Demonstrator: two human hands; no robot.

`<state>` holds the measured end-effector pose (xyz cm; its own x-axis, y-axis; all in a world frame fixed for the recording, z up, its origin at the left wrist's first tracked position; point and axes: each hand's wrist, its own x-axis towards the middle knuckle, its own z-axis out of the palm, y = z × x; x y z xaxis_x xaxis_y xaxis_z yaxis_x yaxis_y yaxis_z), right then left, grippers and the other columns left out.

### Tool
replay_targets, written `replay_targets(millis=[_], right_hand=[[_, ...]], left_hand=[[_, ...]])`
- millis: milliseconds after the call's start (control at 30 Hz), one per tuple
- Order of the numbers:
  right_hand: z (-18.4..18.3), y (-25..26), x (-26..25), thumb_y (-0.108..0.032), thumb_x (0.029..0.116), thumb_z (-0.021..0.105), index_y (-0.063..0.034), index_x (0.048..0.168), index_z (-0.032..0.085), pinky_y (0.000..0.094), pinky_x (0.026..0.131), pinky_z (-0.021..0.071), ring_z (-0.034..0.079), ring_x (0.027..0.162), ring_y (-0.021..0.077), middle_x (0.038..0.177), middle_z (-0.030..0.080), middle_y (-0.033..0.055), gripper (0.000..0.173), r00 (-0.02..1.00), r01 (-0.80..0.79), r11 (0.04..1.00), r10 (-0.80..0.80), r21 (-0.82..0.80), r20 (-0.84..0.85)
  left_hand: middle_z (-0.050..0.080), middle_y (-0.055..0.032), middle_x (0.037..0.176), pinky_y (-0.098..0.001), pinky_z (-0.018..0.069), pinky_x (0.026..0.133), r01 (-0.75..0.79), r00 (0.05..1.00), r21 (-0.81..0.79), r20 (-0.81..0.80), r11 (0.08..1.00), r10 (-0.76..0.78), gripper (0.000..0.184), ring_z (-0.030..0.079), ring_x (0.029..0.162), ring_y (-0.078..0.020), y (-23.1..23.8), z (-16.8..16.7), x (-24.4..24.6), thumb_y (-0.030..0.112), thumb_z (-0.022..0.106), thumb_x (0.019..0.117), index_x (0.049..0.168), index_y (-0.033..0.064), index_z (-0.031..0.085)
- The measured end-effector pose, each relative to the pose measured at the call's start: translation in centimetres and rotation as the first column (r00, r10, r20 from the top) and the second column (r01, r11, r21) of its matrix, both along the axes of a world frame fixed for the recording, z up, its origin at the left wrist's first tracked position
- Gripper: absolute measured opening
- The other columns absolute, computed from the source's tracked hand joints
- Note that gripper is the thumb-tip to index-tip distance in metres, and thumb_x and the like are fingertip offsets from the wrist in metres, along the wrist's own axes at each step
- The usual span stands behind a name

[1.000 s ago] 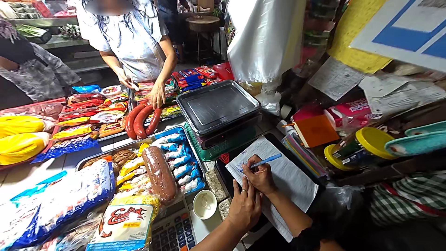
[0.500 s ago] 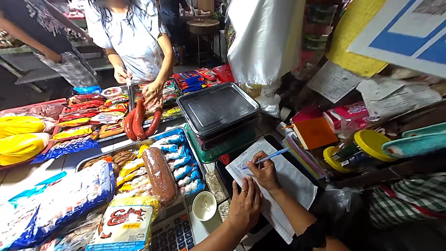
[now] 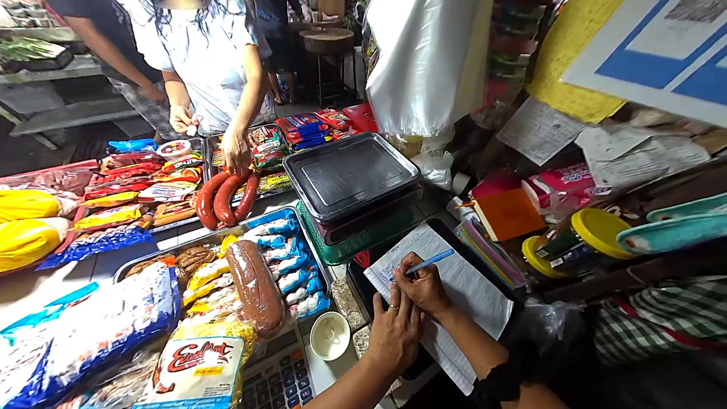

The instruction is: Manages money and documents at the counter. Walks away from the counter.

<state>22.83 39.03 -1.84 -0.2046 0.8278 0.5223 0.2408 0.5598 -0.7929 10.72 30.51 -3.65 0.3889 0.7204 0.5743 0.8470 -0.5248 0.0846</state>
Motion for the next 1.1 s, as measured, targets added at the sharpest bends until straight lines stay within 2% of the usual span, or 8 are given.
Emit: replay_targets(millis=[100,300,633,1100], right_hand=[[-0.07,0.16,-0.03,-0.007,0.0879,0.071,-0.0068,0.087,0.058,0.0126,0.052,0.0416,0.048,0.055,-0.0042,0.069,0.056,-0.0071,0.013,0.996,0.03,0.999,-0.031,-0.015,-0.083],[-0.09,0.01,-0.1,-0.008,0.0877,0.07,-0.0033,0.084,0.059,0.0122,0.052,0.0405,0.048,0.056,-0.0033,0.068,0.056,-0.0035,0.013,0.999,0.049,0.999,-0.049,0.016,-0.006],[-0.17,0.12,-0.05,-0.008,0.087,0.069,-0.0029,0.083,0.059,0.0127,0.052,0.0398,0.047,0.056,-0.0029,0.069,0.055,-0.0029,0.011,0.997,0.071,0.997,-0.071,0.029,-0.006],[-0.13,0.12,-0.04,-0.007,0.0859,0.067,-0.0038,0.082,0.058,0.0118,0.051,0.0391,0.047,0.056,-0.0035,0.068,0.054,-0.0034,0.011,0.993,0.115,0.992,-0.114,0.048,-0.019]], left_hand=[[0.072,-0.0098,0.128,-0.0585,0.0536,0.084,0.005,1.0,0.0,0.002,1.0,-0.005,0.038,0.068,0.119,-0.0312,0.07,0.01,-0.12,0.03,0.045,0.1026,0.11,0.013,0.078],[0.072,-0.0085,0.128,-0.0597,0.0532,0.083,0.01,1.0,-0.012,-0.004,1.0,-0.01,0.037,0.068,0.12,-0.0312,-0.05,0.11,-0.1,0.03,0.045,0.1028,0.11,0.0142,0.078],[0.072,-0.0111,0.128,-0.0613,0.053,0.084,0.025,1.0,-0.045,0.005,0.999,-0.024,0.036,0.068,0.12,-0.0335,-0.09,0.26,-0.21,0.028,0.047,0.1024,0.11,0.0117,0.078],[0.072,-0.0093,0.127,-0.0596,0.0534,0.084,0.002,1.0,-0.01,-0.003,1.0,-0.002,0.036,0.068,0.118,-0.0316,-0.03,0.08,-0.11,0.03,0.047,0.1017,0.106,0.0129,0.078]])
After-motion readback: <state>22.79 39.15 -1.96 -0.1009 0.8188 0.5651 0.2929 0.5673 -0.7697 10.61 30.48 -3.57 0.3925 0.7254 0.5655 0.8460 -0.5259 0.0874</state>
